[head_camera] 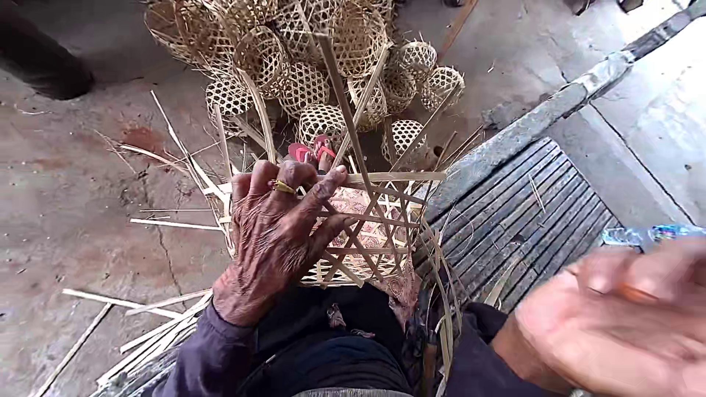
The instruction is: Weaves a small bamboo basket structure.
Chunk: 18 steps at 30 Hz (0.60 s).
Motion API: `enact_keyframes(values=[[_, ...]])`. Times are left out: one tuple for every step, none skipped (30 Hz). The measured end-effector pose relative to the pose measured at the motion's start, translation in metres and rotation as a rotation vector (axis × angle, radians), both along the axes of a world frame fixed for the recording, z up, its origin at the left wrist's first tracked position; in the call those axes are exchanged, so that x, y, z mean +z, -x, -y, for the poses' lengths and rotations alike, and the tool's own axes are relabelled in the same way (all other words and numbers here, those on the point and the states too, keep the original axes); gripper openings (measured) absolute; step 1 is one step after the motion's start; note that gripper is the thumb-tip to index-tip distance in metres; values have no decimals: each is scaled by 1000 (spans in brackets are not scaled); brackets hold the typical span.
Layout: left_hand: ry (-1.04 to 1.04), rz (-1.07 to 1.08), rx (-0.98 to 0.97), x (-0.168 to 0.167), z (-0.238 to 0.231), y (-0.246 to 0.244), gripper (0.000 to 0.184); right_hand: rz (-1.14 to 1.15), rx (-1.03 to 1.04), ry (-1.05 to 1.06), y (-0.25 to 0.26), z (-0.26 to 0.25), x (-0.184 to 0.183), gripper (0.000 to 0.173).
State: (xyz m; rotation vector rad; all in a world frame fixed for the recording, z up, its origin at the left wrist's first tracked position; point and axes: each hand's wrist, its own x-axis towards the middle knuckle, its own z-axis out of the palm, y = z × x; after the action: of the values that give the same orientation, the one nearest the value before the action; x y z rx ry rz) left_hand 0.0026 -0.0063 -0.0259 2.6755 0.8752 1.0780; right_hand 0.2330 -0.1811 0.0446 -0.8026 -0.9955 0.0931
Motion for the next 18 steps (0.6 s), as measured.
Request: enact_keyframes(values=[[-1, 2, -5, 0, 1, 0, 47, 116, -109, 214, 6, -11, -10, 36], [-5, 7, -9, -1, 4, 0, 45, 298, -206, 467, 16, -23, -21, 34], [-13, 17, -10, -1, 6, 0, 44, 490, -263, 660, 29, -37, -30, 35], [-21, 34, -11, -1, 8, -1, 43, 650, -304, 776, 42, -50, -40, 36], [-27, 47, -8, -2, 11, 0, 42, 753, -323, 826, 56, -60, -49, 36], [-31, 53, -5, -2, 14, 1, 42, 803, -329, 817, 66, -66, -56, 35], [-32, 60, -6, -2, 16, 4, 42, 821, -329, 787, 74, -69, -58, 35], [-17, 65, -15, 0, 18, 8, 41, 811, -313, 766, 77, -71, -57, 33], [10, 67, -30, 4, 21, 12, 40, 785, -296, 749, 78, -71, -55, 31], [44, 57, -40, 12, 24, 16, 39, 767, -287, 737, 79, -70, -54, 30], [79, 35, -31, 23, 27, 21, 38, 765, -282, 714, 79, -71, -54, 29], [91, -12, 24, 35, 31, 24, 37, 774, -276, 686, 81, -71, -55, 28], [94, -50, 87, 45, 33, 25, 38, 789, -268, 647, 84, -71, -56, 27], [94, -63, 143, 52, 35, 24, 40, 799, -254, 614, 89, -70, -58, 26], [108, -61, 190, 58, 38, 23, 42, 802, -229, 593, 95, -67, -58, 25], [136, -39, 220, 62, 42, 22, 44, 799, -208, 571, 100, -64, -58, 25], [162, 26, 217, 61, 44, 20, 42, 792, -190, 556, 103, -61, -58, 24], [187, 146, 179, 56, 46, 18, 35, 779, -177, 549, 104, -59, -57, 22]])
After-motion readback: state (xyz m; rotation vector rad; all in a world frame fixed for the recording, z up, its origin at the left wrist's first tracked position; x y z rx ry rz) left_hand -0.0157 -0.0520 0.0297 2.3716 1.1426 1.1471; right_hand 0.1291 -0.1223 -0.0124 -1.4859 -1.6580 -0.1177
